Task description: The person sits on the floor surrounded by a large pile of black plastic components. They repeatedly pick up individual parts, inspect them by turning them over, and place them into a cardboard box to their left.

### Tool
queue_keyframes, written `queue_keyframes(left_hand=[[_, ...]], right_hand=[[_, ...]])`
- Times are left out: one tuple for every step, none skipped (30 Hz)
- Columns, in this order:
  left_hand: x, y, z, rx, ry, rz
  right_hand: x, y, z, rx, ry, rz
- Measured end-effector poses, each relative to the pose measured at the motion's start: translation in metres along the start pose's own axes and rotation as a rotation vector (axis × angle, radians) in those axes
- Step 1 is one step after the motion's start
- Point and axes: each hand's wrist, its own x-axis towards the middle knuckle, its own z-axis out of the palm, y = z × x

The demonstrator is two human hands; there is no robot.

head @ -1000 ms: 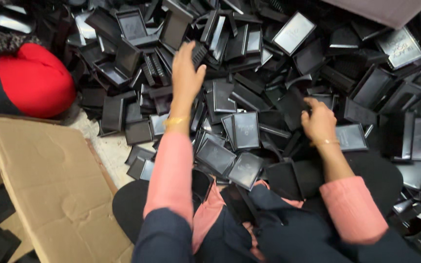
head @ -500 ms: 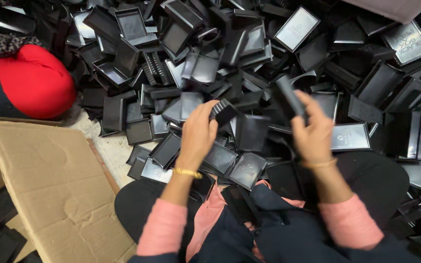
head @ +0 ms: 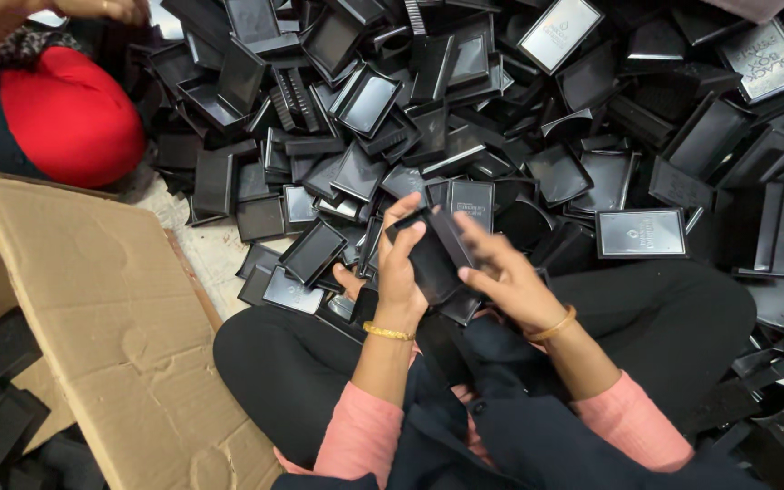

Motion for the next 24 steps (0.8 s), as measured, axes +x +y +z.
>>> queue_keyframes(left_hand=[[0.002,-0.001,0.001,0.032,0.037,-0.018],[0.004,-0.001,0.002,0.066,0.074,-0.039],[0.005,-0.002,0.004,0.063,0.073,-0.028],[0.006,-0.003,0.007,0.056,0.071,-0.016],[0.006,-0.004,0.009,0.05,0.069,-0.006],[0.006,-0.006,0.011,0.125,0.024,0.046],[0.005,-0.008,0.013,0.199,-0.022,0.099],[0.004,-0.01,0.014,0.275,-0.071,0.156],[0.003,-0.012,0.014,0.274,-0.047,0.138],[0.003,-0.012,0.013,0.271,-0.021,0.121],[0.004,-0.012,0.012,0.266,0.007,0.102],[0.005,-0.01,0.009,0.347,-0.091,0.159],[0.007,-0.006,0.006,0.427,-0.193,0.217],[0.009,-0.001,0.001,0.506,-0.298,0.277],[0.011,0.003,-0.002,0.755,-0.224,0.338],[0.011,0.008,-0.006,1.004,-0.14,0.393],[0.011,0.012,-0.009,1.252,-0.05,0.45],[0.01,0.014,-0.012,1.24,0.044,0.509],[0.009,0.015,-0.014,1.227,0.133,0.569],[0.008,0.013,-0.016,1.211,0.22,0.623],[0.007,0.012,-0.018,1.225,0.224,0.628],[0.007,0.009,-0.019,1.239,0.227,0.636],[0.009,0.009,-0.022,1.252,0.235,0.647],[0.01,0.013,-0.026,1.216,0.239,0.635]], right_hand=[[-0.001,-0.002,-0.002,-0.113,0.04,-0.106],[-0.003,-0.005,-0.003,-0.025,0.084,-0.047],[-0.005,-0.008,-0.004,0.063,0.131,0.012],[-0.008,-0.01,-0.002,0.147,0.178,0.069],[-0.01,-0.012,0.002,0.079,0.148,0.024],[-0.012,-0.014,0.006,0.013,0.117,-0.017],[-0.015,-0.015,0.011,-0.053,0.084,-0.058],[-0.016,-0.016,0.014,-0.132,0.097,-0.045],[-0.017,-0.016,0.016,-0.213,0.107,-0.033],[-0.018,-0.016,0.015,-0.294,0.114,-0.018],[-0.018,-0.016,0.012,-0.134,0.048,0.077],[-0.018,-0.016,0.008,0.029,-0.015,0.172],[-0.016,-0.015,0.001,0.191,-0.074,0.264],[-0.014,-0.015,-0.007,0.314,-0.114,0.332],[-0.015,-0.014,-0.015,0.439,-0.155,0.403],[-0.016,-0.012,-0.019,0.563,-0.199,0.479],[-0.017,-0.008,-0.019,0.459,-0.128,0.469],[-0.02,-0.004,-0.018,0.354,-0.057,0.454],[-0.02,0.001,-0.013,0.253,0.016,0.434],[-0.02,0.006,-0.005,0.159,0.068,0.318],[-0.021,0.01,0.003,0.065,0.123,0.206],[-0.02,0.013,0.012,-0.029,0.177,0.091],[-0.018,0.013,0.015,-0.038,0.158,0.05],[-0.015,0.012,0.018,-0.044,0.135,0.01]])
